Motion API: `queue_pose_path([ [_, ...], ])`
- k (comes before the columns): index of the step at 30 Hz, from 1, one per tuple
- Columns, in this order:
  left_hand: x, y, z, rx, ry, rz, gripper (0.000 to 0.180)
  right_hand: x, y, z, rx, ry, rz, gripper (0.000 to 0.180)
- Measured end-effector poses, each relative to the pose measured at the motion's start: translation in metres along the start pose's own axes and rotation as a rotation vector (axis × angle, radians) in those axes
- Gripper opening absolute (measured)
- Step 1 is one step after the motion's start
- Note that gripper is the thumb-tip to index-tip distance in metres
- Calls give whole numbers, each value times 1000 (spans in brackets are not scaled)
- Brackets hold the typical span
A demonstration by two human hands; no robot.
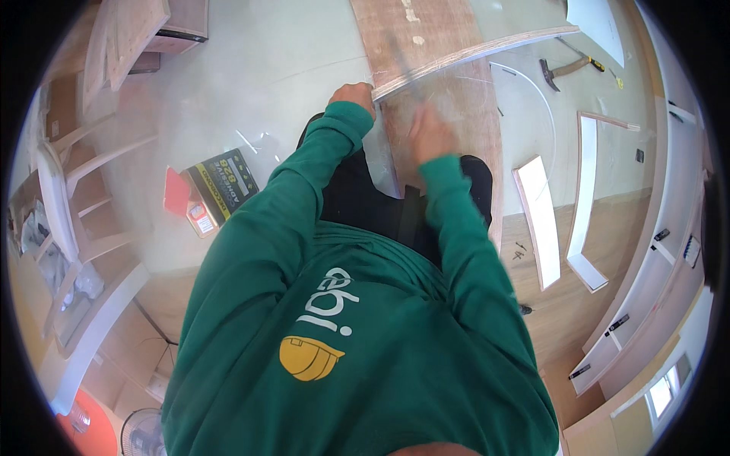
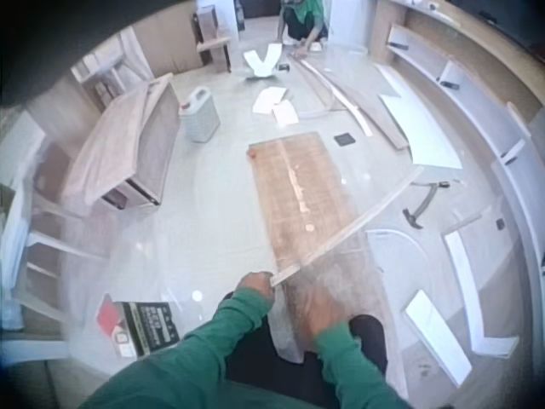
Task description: The person kneels on the floor and uses a metal file to smooth the edges of a white wooden furniture panel. They then use a utility knife to trim the edge banding and a sanding block to smooth the surface of the panel.
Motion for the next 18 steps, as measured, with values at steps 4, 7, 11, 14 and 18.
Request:
queue_pose_path([
  [4, -1, -2, -4, -3, 0, 5, 35, 9, 20, 3, 144, -3, 121, 36],
  [7, 8, 0, -8, 11, 21, 51, 31, -76, -9, -14, 175, 249, 257, 38],
  [11, -16, -2, 6, -73, 22, 33, 23, -14, 0, 8, -1, 23, 100, 30],
  [14, -2, 10, 8, -68, 9, 12, 25, 32, 30, 7, 87, -5, 167, 26],
  [18, -2, -3, 1, -43, 21, 25, 26, -69, 4, -6, 215, 271, 339, 34],
])
Point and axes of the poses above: each hand's wrist, its own x-axis towards the middle knuckle, its own y-axis out of the back of the hand, z = x × y, the point moved 9 cm from there along x, towards the middle knuckle, and after that the axes turned 9 degrees about -x, right-handed, at the moved point
